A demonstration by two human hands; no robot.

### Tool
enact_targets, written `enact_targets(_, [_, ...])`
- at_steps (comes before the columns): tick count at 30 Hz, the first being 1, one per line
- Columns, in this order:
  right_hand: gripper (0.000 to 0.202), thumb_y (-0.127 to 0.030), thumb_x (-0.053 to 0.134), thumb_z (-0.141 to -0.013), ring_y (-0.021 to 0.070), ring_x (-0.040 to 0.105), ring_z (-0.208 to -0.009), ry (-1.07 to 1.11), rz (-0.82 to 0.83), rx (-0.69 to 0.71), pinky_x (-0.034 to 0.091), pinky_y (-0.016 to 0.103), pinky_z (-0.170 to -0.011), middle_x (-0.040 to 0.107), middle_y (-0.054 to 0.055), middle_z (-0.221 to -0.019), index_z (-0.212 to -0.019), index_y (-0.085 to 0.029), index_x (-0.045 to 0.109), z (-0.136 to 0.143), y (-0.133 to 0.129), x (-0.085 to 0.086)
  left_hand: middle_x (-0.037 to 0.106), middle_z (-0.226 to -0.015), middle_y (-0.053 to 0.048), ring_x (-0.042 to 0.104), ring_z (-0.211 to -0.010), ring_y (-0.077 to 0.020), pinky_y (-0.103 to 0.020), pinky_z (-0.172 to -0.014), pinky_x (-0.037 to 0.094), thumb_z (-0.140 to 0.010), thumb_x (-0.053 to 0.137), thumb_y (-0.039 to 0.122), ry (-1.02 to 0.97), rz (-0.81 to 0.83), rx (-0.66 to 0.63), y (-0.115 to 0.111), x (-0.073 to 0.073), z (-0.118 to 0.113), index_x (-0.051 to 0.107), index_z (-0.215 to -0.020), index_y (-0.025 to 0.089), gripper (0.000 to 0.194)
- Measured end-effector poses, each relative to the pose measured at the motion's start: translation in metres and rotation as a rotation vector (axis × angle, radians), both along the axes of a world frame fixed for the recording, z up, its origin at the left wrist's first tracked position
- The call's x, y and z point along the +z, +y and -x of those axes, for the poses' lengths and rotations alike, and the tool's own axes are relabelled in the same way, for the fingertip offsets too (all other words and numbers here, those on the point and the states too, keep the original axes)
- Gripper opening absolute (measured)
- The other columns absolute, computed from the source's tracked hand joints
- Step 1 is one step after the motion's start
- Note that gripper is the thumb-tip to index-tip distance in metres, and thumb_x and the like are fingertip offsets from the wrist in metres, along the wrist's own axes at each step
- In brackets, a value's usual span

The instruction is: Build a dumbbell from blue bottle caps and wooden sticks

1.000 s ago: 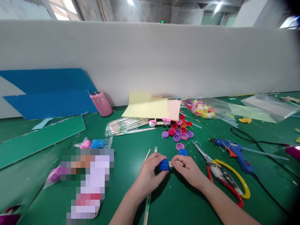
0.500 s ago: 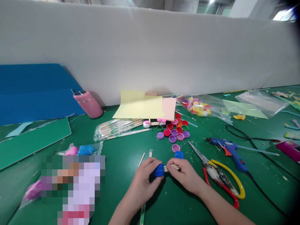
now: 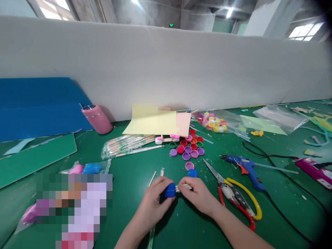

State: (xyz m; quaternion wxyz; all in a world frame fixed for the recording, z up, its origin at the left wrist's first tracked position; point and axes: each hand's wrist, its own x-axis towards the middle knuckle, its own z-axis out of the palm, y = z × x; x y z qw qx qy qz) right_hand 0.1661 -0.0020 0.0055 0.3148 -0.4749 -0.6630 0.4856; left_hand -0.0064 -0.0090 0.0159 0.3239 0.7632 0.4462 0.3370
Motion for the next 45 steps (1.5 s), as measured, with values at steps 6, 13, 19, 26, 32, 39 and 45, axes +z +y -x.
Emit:
enact_targets(6, [0.023,-0.029,0.045,-0.082,0.0094,0.036,-0.052,0.001,0.034,0.009,0.028,0.019,-0.047,0.039,-0.005,-0.055,-0.064,-0.016,0.051,-0.002,0.001,0.000,0.061,-0.095,-0.006,0.058,-0.088,-0.0185,-0.028,-0.078,0.046,-0.070,0.056,0.010,0.019,-0.011,0.006,0.001,-0.008,0.001,0.058,-0.095,0.020,0.027])
enact_targets(13, [0.021,-0.029,0.045,-0.082,0.0100,0.038,-0.052,-0.036,0.076,0.011,0.030,0.020,-0.048,0.041,-0.005,-0.056,-0.064,-0.017,0.051,-0.004,0.001,-0.001,0.062,-0.093,-0.005,0.059,-0.085,-0.0180,-0.026,-0.074,0.048,-0.071,0.056,0.010,-0.002,-0.038,-0.008,0.001,-0.013,0.000,0.056,-0.096,0.022,0.027])
enact_targets(19, [0.022,-0.028,0.045,-0.082,0.0095,0.037,-0.052,-0.044,0.094,0.009,0.028,0.020,-0.047,0.038,-0.005,-0.055,-0.064,-0.017,0.049,-0.004,0.003,-0.001,0.061,-0.094,-0.005,0.059,-0.086,-0.0166,-0.025,-0.076,0.047,-0.071,0.057,0.009,-0.007,-0.042,0.005,0.001,-0.016,0.000,0.055,-0.098,0.021,0.030])
enact_targets(26, [0.021,-0.028,0.046,-0.082,0.0097,0.038,-0.053,-0.052,0.107,-0.004,0.029,0.020,-0.048,0.039,-0.005,-0.056,-0.064,-0.017,0.049,-0.003,0.001,0.002,0.061,-0.094,-0.005,0.059,-0.086,-0.0169,-0.025,-0.076,0.048,-0.071,0.056,0.010,-0.003,-0.019,0.001,0.001,-0.014,0.001,0.054,-0.098,0.021,0.029])
enact_targets(32, [0.020,-0.025,0.045,-0.082,0.0094,0.038,-0.052,-0.028,0.123,-0.008,0.029,0.020,-0.048,0.040,-0.005,-0.056,-0.065,-0.017,0.050,-0.002,0.001,0.004,0.060,-0.097,-0.006,0.059,-0.089,-0.0175,-0.026,-0.077,0.048,-0.071,0.057,0.010,-0.006,-0.005,0.011,0.001,-0.015,0.000,0.054,-0.098,0.021,0.030])
enact_targets(39, [0.021,-0.027,0.045,-0.082,0.0086,0.034,-0.052,0.009,0.099,0.015,0.026,0.019,-0.046,0.037,-0.005,-0.055,-0.065,-0.016,0.050,-0.003,0.002,-0.001,0.061,-0.093,-0.005,0.058,-0.087,-0.0163,-0.026,-0.077,0.046,-0.072,0.056,0.010,-0.002,-0.005,0.014,0.000,-0.013,-0.001,0.056,-0.096,0.020,0.026])
enact_targets(45, [0.021,-0.026,0.045,-0.082,0.0082,0.033,-0.051,0.015,0.125,0.015,0.025,0.018,-0.045,0.035,-0.006,-0.055,-0.064,-0.015,0.048,-0.003,0.001,0.001,0.062,-0.092,-0.004,0.058,-0.086,-0.0159,-0.025,-0.077,0.046,-0.070,0.059,0.011,0.014,0.001,0.026,-0.001,-0.014,0.000,0.056,-0.098,0.019,0.029])
